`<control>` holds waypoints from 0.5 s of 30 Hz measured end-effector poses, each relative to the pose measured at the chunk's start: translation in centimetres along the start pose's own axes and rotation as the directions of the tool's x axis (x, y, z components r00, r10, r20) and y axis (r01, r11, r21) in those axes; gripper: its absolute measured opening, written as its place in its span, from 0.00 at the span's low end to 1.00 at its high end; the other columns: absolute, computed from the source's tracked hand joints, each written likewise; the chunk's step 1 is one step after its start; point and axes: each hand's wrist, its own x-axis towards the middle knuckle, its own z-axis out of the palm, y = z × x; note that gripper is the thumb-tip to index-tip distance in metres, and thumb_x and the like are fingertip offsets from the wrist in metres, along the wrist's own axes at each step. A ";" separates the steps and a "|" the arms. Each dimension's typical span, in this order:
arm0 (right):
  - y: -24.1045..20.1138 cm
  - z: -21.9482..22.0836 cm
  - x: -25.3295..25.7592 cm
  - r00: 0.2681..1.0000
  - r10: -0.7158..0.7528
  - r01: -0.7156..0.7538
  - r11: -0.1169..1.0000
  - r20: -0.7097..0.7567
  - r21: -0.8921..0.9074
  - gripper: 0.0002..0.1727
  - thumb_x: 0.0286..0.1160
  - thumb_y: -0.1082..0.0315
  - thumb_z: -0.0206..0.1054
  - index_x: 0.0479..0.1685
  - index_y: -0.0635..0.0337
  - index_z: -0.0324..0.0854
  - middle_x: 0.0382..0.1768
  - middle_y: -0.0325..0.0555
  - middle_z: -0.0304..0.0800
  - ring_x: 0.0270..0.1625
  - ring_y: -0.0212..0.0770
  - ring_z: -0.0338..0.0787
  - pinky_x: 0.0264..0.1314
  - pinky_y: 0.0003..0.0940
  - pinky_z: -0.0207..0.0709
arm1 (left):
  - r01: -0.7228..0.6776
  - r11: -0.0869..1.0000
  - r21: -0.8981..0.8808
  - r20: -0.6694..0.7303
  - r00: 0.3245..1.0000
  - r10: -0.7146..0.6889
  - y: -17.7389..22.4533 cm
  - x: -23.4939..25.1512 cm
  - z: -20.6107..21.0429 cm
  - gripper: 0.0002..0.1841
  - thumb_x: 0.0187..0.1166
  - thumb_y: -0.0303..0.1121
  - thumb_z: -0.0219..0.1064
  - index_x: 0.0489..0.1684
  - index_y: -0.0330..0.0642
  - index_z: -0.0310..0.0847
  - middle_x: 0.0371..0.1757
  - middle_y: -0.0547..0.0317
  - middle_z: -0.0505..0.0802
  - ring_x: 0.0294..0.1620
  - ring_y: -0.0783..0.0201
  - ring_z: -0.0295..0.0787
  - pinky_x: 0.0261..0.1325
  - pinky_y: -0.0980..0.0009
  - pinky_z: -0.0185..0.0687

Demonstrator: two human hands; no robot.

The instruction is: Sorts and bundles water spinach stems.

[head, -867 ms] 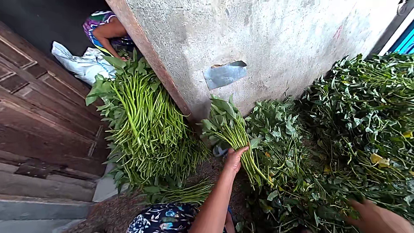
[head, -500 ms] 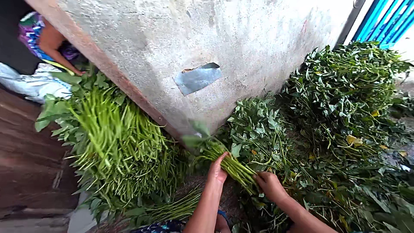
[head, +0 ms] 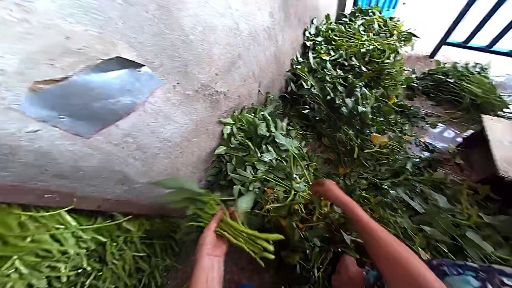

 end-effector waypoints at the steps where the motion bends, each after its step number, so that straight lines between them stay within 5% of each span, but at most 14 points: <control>1: 1.6 -0.9 3.0 0.986 0.012 -0.007 0.999 -0.168 0.034 0.21 0.91 0.58 0.56 0.70 0.62 0.82 0.62 0.65 0.89 0.64 0.64 0.90 0.69 0.66 0.79 | 0.028 1.000 0.013 -0.010 1.000 -0.028 -0.2 -0.1 0.7 0.15 0.92 0.30 0.51 0.68 0.33 0.74 0.47 0.48 0.94 0.43 0.58 0.95 0.45 0.64 0.93; 3: 3.9 -2.2 7.9 0.958 0.052 -0.054 0.999 -0.283 0.001 0.20 0.91 0.60 0.57 0.69 0.61 0.83 0.65 0.65 0.88 0.70 0.65 0.86 0.75 0.68 0.74 | 0.077 0.997 0.020 -0.014 0.997 -0.077 -0.8 0.1 1.8 0.14 0.91 0.29 0.51 0.68 0.34 0.74 0.45 0.49 0.93 0.40 0.58 0.95 0.44 0.64 0.94; 6: 5.3 -0.9 12.5 0.978 0.126 -0.144 0.985 -0.167 -0.098 0.22 0.87 0.60 0.60 0.73 0.63 0.80 0.69 0.66 0.85 0.74 0.64 0.83 0.78 0.66 0.72 | 0.122 0.992 -0.012 -0.008 0.993 -0.122 -2.0 0.6 2.4 0.13 0.91 0.28 0.51 0.67 0.36 0.73 0.42 0.49 0.92 0.40 0.56 0.94 0.45 0.61 0.94; 11: 3.8 3.8 13.1 0.937 0.322 -0.343 0.922 -0.138 -0.177 0.28 0.83 0.54 0.62 0.74 0.64 0.79 0.73 0.63 0.83 0.78 0.61 0.81 0.78 0.64 0.73 | 0.183 0.979 -0.086 -0.022 0.982 -0.185 -2.9 0.9 2.8 0.11 0.90 0.27 0.52 0.62 0.36 0.74 0.43 0.46 0.94 0.41 0.52 0.96 0.46 0.57 0.95; 15: 3.9 2.1 11.5 0.928 0.333 -0.360 0.918 -0.166 -0.168 0.27 0.80 0.54 0.65 0.72 0.63 0.81 0.72 0.64 0.83 0.78 0.62 0.81 0.78 0.66 0.72 | 0.234 0.965 -0.122 0.025 0.972 -0.233 -3.4 0.3 2.9 0.10 0.90 0.28 0.51 0.60 0.35 0.74 0.44 0.44 0.94 0.41 0.53 0.96 0.43 0.60 0.94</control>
